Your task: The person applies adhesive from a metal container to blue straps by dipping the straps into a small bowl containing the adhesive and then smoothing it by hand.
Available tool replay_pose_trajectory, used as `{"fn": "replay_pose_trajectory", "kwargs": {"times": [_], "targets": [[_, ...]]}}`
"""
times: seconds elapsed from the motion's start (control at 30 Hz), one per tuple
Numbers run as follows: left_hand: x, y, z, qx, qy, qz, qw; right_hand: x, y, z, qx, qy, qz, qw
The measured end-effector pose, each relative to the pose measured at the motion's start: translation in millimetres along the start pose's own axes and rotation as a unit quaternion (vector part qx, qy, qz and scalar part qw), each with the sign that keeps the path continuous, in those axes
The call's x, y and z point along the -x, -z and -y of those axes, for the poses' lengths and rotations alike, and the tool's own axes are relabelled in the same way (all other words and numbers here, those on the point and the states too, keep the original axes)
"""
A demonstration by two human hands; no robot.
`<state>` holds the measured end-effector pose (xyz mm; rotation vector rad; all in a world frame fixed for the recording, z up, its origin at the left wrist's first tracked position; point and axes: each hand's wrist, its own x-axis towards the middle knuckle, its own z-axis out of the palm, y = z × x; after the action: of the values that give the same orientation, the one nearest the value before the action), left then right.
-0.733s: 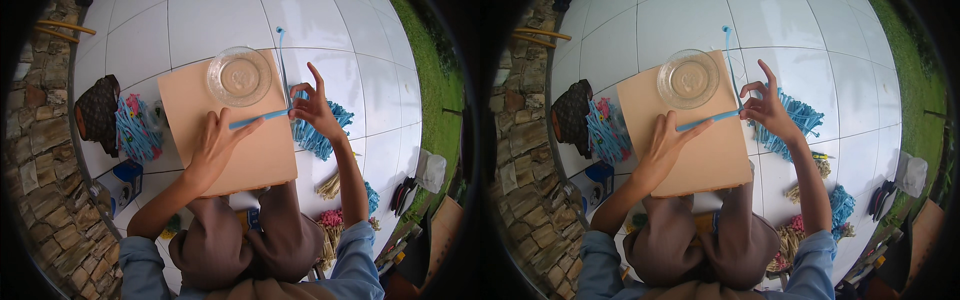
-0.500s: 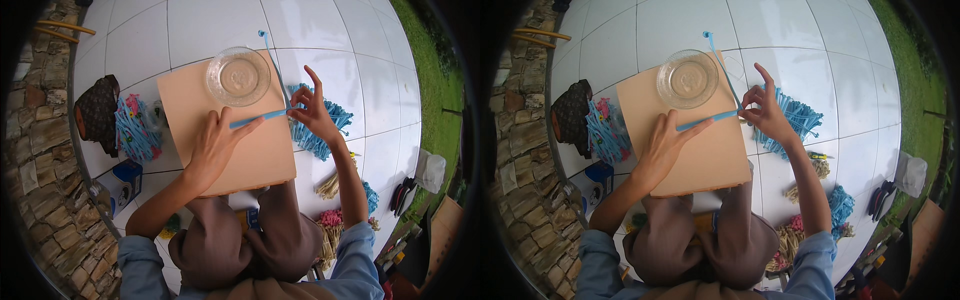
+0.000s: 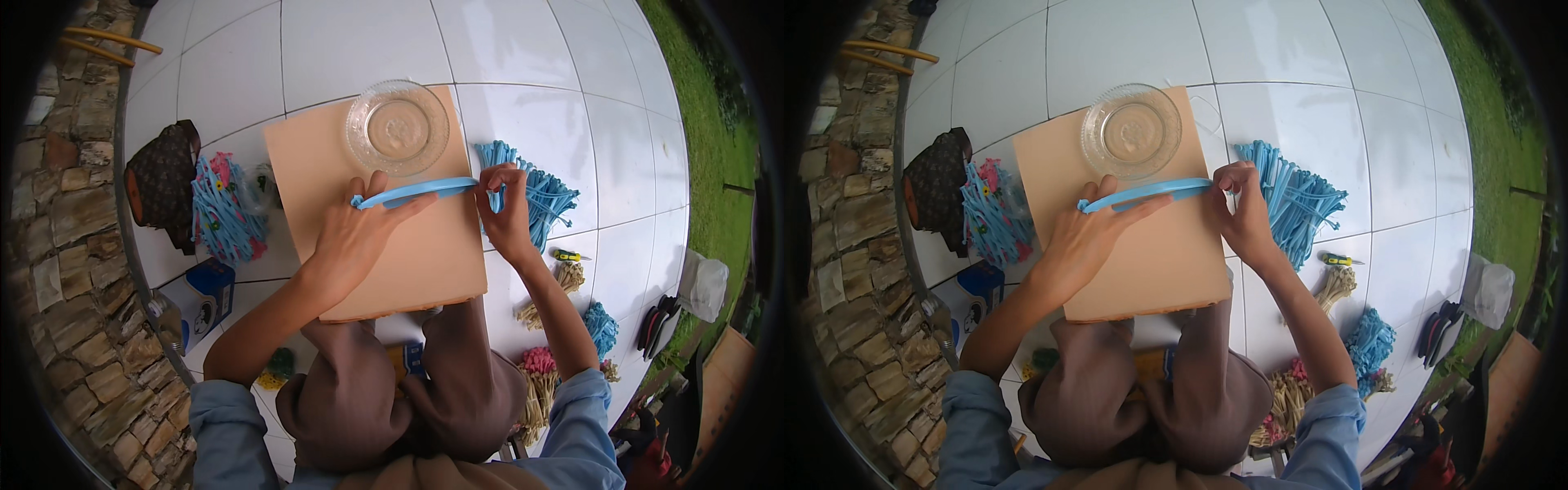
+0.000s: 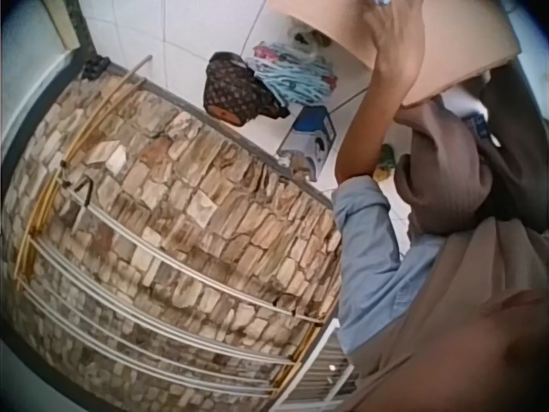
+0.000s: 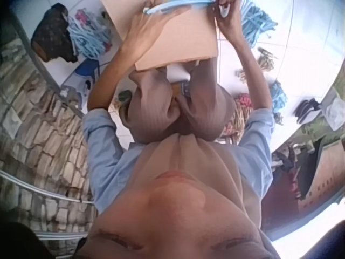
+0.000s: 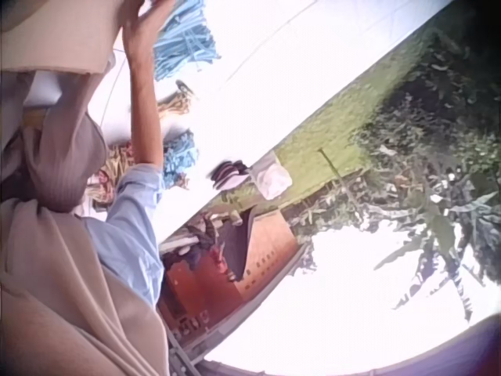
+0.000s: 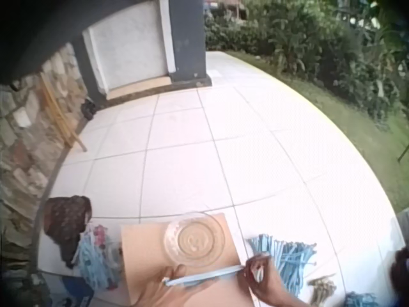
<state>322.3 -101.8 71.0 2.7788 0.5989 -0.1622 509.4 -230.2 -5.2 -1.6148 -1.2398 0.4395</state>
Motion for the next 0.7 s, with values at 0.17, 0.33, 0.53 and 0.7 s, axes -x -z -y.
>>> {"fn": "replay_pose_trajectory", "kwargs": {"times": [0.17,0.33,0.53,0.7], "targets": [[1,-2,2,0.011,0.028,0.034,0.999,-8,1,23,0.047,0.053,0.004,0.997],[3,-5,2,0.007,0.007,-0.018,1.0,-59,3,55,0.191,0.046,0.032,0.98],[1,-8,1,0.038,0.01,0.009,0.999,-80,-16,57,0.375,0.17,0.109,0.905],[2,-10,2,0.014,0.012,-0.003,1.0,-80,-20,53,0.38,0.195,0.114,0.897]]}}
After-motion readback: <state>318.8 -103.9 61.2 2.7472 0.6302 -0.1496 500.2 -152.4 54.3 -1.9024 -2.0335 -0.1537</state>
